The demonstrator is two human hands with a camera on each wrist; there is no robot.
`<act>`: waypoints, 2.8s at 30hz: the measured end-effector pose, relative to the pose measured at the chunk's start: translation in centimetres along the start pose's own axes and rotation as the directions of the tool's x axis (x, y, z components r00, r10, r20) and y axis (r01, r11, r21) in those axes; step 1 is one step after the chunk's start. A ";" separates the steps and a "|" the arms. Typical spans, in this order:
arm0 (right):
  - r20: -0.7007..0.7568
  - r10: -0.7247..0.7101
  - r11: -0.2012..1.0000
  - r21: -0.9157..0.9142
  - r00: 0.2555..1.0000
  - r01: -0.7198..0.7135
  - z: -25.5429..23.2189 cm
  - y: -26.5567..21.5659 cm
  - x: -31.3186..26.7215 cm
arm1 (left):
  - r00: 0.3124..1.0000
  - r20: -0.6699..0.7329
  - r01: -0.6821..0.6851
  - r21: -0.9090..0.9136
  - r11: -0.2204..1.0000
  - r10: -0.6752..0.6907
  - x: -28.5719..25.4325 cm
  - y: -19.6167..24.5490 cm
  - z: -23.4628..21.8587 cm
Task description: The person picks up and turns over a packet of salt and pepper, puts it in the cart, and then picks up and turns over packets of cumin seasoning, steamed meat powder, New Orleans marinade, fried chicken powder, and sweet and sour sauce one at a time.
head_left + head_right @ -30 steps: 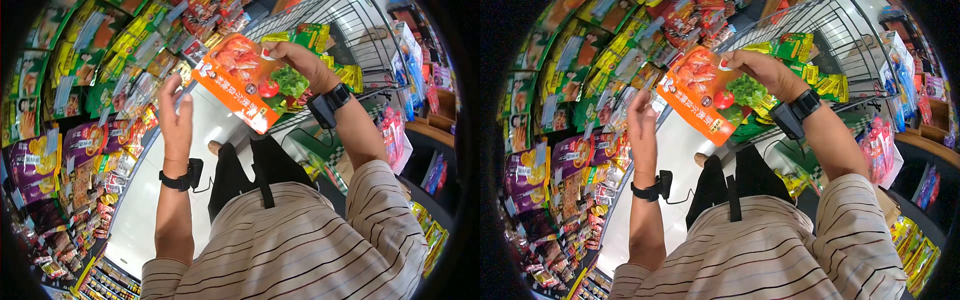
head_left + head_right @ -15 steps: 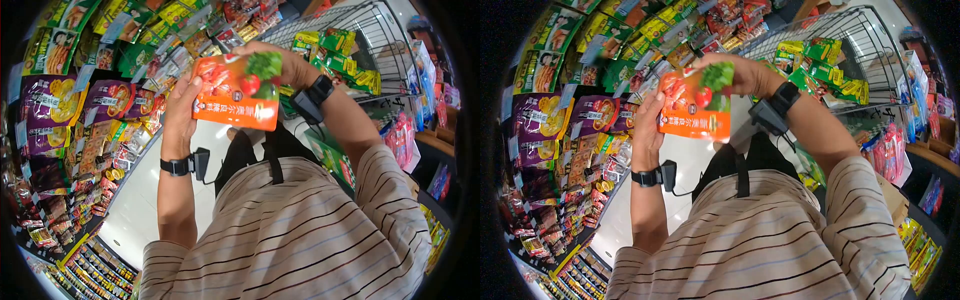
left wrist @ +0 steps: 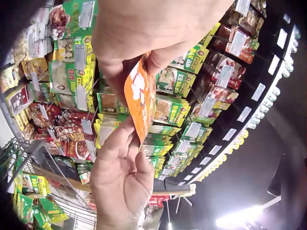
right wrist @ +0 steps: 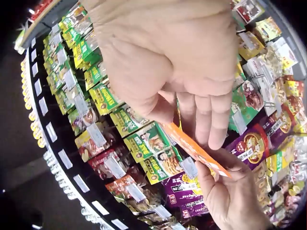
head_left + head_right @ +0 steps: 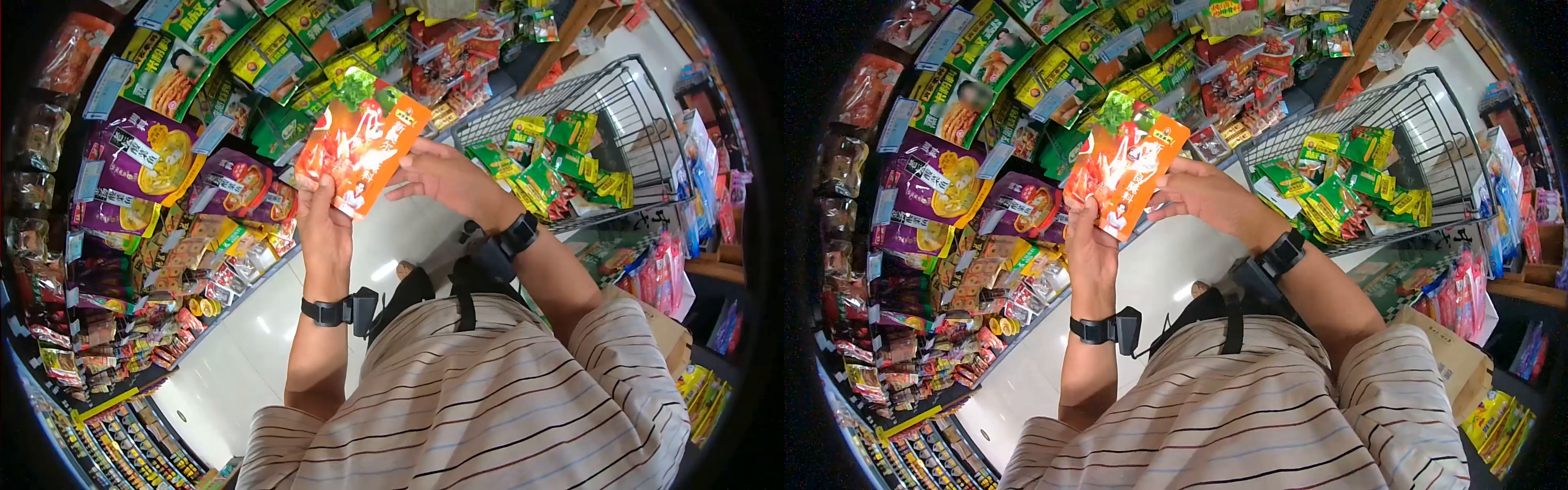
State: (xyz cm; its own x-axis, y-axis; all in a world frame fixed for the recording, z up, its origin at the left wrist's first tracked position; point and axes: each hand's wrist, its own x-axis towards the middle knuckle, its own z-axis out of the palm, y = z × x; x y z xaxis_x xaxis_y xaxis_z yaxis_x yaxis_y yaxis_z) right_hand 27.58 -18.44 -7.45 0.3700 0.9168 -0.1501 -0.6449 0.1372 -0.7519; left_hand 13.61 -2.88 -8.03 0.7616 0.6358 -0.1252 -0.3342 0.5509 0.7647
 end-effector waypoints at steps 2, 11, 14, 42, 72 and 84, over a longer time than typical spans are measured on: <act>-0.077 -0.018 0.992 -0.127 0.997 0.008 0.4 0.1 0.7 | 1.000 -0.017 0.000 -0.009 1.000 0.000 -0.5 0.7 0.8; -0.025 -0.135 0.972 -0.199 0.991 0.127 2.5 -1.8 0.2 | 1.000 0.006 -0.030 0.167 0.986 0.030 -1.4 3.4 -0.9; -0.004 -0.138 0.964 -0.232 0.990 0.133 3.2 -2.4 0.1 | 0.999 -0.006 -0.030 0.197 0.980 0.032 -1.6 4.6 -1.1; 0.106 -0.193 0.879 -0.423 0.975 0.220 10.4 -5.3 1.8 | 0.980 0.072 -0.198 0.282 0.939 0.185 -5.1 12.8 3.2; 0.245 -0.256 0.809 -0.475 0.935 0.346 16.9 -6.8 4.0 | 0.902 0.209 -0.429 0.529 0.732 0.377 -5.3 18.8 0.5; 0.234 -0.320 0.784 -0.478 0.918 0.395 18.5 -5.8 4.9 | 0.883 0.174 -0.453 0.561 0.693 0.436 -5.7 19.7 -0.2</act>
State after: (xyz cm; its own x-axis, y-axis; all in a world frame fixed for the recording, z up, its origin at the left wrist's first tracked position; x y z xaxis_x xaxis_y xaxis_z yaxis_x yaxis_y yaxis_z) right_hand 20.77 -7.76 8.06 0.3893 0.8858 0.2528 -0.0396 0.2903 -0.9561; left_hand 2.61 4.42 7.61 0.6238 0.7072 0.3328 -0.2648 -0.2094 0.9413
